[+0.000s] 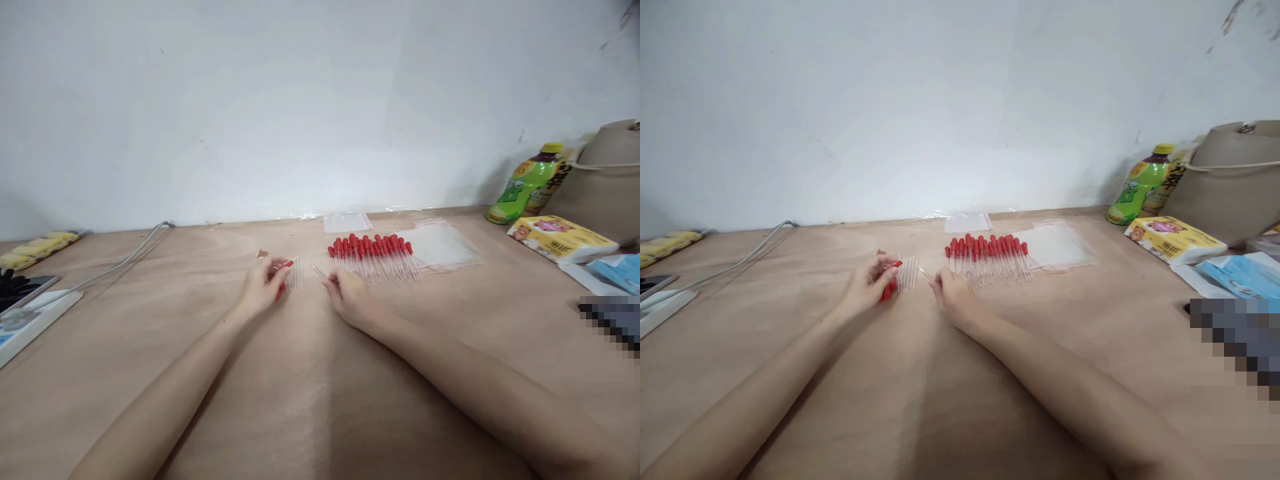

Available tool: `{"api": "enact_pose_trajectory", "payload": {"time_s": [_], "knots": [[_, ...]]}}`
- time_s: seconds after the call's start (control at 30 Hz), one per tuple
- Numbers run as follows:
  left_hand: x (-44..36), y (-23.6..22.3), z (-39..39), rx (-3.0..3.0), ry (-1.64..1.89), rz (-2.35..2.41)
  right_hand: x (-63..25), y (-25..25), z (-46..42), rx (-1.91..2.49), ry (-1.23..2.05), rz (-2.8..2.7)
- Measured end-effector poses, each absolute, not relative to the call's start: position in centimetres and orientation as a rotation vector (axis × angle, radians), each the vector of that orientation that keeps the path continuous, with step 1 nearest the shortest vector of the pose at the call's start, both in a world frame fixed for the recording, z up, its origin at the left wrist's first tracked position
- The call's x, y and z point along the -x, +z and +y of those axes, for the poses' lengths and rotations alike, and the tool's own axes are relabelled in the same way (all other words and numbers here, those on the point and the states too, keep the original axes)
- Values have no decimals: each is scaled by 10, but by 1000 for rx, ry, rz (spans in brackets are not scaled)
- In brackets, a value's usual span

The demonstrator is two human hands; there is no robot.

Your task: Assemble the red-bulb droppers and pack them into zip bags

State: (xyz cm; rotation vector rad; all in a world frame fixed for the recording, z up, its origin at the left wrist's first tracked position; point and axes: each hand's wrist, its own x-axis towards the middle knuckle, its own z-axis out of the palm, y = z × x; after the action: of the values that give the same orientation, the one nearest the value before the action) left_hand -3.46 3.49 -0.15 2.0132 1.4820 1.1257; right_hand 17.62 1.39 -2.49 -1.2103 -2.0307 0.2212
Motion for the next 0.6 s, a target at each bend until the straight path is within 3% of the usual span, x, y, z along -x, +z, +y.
{"api": "enact_pose_trajectory", "payload": {"time_s": [0.23,0.6], "knots": [[-17,-20,-7,-2256,935,1273,-248,-40,-15,972,68,-2085],[-20,-17,-7,-2278,861,1166,-233,-28,-15,965,124,-2189]]}}
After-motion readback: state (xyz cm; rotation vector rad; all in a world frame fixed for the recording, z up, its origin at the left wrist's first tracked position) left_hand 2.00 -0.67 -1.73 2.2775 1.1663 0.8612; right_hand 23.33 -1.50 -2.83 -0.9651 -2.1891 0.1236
